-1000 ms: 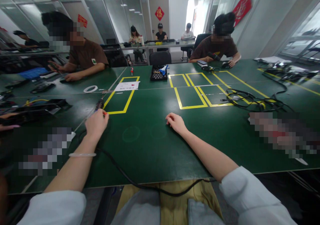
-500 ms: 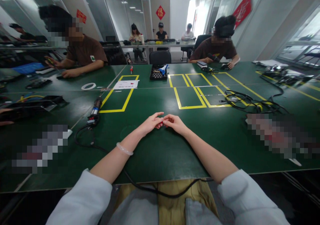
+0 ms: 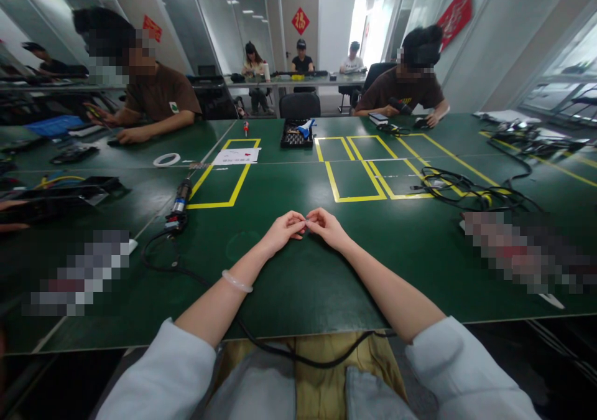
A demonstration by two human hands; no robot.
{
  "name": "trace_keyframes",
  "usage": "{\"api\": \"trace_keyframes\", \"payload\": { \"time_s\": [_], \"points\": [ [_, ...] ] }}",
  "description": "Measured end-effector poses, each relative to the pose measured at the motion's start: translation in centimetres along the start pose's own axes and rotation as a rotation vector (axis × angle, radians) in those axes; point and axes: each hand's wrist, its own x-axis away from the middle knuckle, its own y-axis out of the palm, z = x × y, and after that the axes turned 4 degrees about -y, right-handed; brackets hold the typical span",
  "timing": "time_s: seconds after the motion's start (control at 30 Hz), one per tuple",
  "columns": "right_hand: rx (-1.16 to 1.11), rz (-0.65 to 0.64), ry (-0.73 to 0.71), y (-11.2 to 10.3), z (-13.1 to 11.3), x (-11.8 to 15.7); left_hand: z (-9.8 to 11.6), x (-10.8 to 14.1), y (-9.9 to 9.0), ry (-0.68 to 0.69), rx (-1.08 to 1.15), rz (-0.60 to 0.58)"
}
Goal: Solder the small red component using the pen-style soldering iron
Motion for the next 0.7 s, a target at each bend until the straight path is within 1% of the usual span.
{"api": "trace_keyframes", "payload": {
  "time_s": [0.1,0.17,0.3,0.47,0.63,0.7],
  "points": [
    [0.08,0.001,-0.015,-0.1,0.1,-0.1,-0.2,0.0,0.1,0.041,0.004,-0.002],
    [0.127,-0.01,-0.031,-0.2,0.0,-0.1,-0.4,-0.1,0.1,0.037,0.013,0.014],
    [0.132,0.007,-0.043,-0.2,-0.2,0.0,-0.8,-0.4,-0.1,0.018,0.031,0.01],
    [0.182,0.015,-0.034,0.0,-0.3,0.1,-1.1,-0.6,-0.3,0.031,0.036,0.0],
    [0.231,-0.002,-0.038,-0.1,-0.4,0.2,-0.8,-0.4,-0.4,0.022,0.01,-0.019],
    [0.239,-0.002,-0.036,-0.2,-0.5,0.2,-0.3,-0.2,-0.8,0.016,-0.03,-0.04]
  ]
}}
